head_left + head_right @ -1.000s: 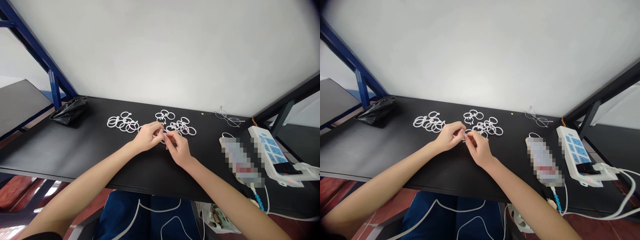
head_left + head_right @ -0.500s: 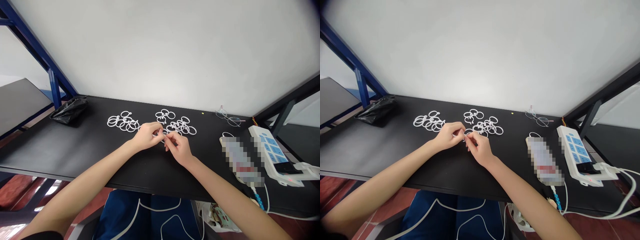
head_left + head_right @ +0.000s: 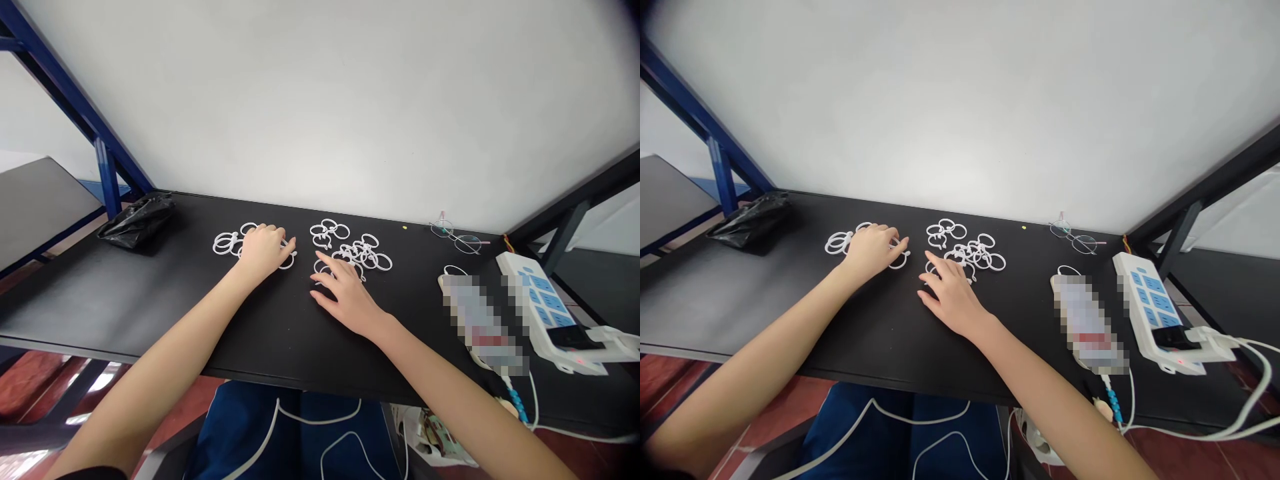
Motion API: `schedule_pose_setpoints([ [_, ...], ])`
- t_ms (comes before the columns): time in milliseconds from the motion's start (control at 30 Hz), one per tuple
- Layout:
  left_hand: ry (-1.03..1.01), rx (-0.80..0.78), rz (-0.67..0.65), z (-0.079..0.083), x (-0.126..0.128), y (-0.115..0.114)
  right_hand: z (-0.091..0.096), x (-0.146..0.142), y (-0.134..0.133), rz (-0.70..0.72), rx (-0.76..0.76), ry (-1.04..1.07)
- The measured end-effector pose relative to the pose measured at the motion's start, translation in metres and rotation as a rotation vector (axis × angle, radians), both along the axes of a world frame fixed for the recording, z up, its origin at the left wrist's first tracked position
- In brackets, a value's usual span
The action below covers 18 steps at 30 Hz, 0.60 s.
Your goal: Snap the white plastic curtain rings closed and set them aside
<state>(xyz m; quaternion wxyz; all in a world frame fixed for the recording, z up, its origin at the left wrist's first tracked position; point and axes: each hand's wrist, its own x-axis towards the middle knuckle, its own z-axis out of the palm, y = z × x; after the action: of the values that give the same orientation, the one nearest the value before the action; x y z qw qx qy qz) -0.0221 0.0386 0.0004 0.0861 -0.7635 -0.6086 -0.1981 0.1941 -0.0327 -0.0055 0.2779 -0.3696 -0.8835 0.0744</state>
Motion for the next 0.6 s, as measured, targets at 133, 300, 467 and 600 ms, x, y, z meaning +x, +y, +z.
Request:
schedule_pose_setpoints([
  [133, 0.074, -0.037, -0.013, -0.0060, 0.0032, -0.0019, -0.0021, 0.0003, 0.0011, 0.021, -0.012, -0.101],
  [300, 0.114, -0.050, 0.008, -0.0043, 0.0041, -0.0041, -0.0070, -0.0004, 0.0035, 0.005, -0.061, 0.024],
  [467, 0.119, -0.036, 0.017, -0.0026, 0.0025, -0.0042, -0.0094, -0.0006, 0.0060, -0.020, -0.118, 0.197],
  [600, 0.087, -0.018, -0.027, -0.0001, 0.0043, -0.0042, -0.0102, -0.0004, 0.0072, -0.024, -0.117, 0.248],
])
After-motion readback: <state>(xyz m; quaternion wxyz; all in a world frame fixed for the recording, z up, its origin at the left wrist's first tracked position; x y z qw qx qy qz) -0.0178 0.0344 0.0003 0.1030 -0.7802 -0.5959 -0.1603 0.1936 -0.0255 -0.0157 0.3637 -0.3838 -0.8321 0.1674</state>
